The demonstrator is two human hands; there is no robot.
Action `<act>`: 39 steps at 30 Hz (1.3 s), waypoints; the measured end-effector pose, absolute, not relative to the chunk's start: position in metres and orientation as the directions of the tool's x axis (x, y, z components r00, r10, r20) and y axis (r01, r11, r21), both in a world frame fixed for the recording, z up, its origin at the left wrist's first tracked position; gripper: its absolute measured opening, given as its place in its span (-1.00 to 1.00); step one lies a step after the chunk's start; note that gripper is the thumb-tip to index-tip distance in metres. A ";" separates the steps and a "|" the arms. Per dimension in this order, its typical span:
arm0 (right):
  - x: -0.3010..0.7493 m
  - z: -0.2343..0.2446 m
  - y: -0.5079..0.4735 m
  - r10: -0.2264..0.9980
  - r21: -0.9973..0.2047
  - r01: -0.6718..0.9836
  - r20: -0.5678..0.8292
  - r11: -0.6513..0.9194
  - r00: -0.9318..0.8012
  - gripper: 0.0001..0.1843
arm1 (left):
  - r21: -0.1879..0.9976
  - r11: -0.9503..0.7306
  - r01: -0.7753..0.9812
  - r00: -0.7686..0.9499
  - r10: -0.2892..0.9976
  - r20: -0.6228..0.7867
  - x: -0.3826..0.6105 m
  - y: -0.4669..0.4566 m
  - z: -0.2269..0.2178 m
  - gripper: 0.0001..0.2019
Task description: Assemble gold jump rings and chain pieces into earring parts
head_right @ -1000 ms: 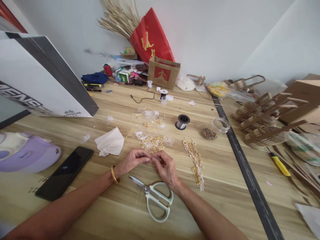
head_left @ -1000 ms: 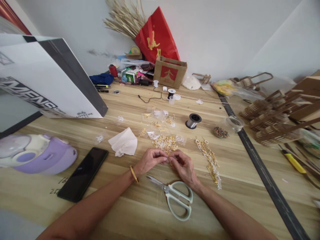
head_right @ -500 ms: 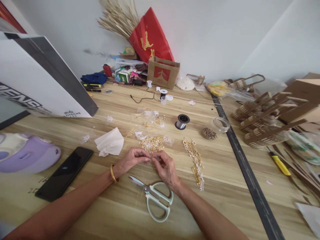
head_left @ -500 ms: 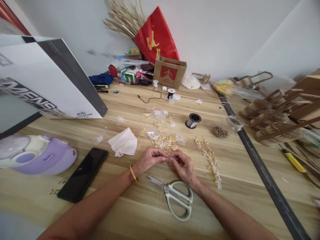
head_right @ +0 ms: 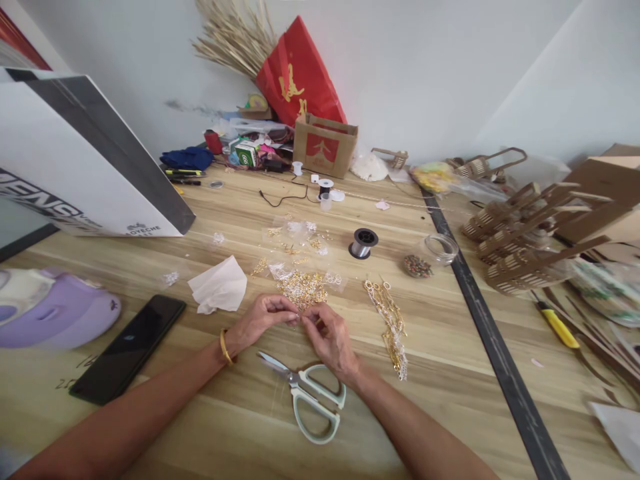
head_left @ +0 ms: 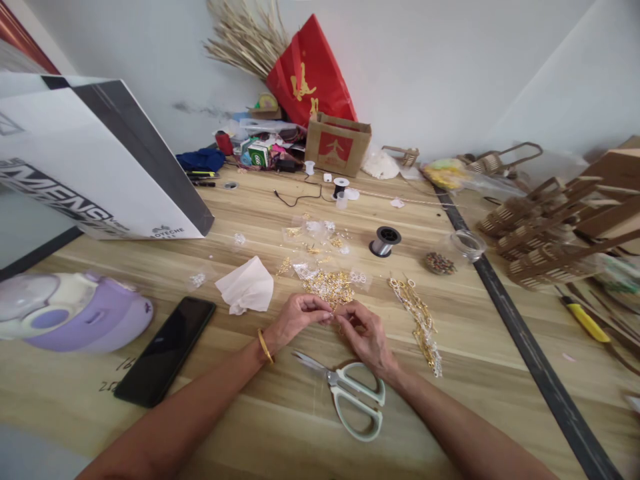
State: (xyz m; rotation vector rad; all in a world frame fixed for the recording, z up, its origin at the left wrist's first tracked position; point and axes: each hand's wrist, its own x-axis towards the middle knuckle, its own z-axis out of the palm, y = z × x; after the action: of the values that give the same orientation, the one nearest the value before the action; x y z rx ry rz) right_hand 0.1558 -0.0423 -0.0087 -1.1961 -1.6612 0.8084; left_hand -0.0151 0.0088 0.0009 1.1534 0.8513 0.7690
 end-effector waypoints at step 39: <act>0.160 -0.007 -0.043 0.861 -0.755 0.419 0.477 0.505 -0.177 -0.92 | 0.840 0.447 -0.307 0.435 0.851 -0.294 0.000 -0.007 0.002 -0.81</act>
State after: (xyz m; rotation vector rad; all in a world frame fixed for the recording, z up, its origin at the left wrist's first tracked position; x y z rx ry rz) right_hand 0.1600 -0.0429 -0.0073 -1.0750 -1.7908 0.5779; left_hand -0.0001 -0.0065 0.0023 0.7928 0.8105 0.8226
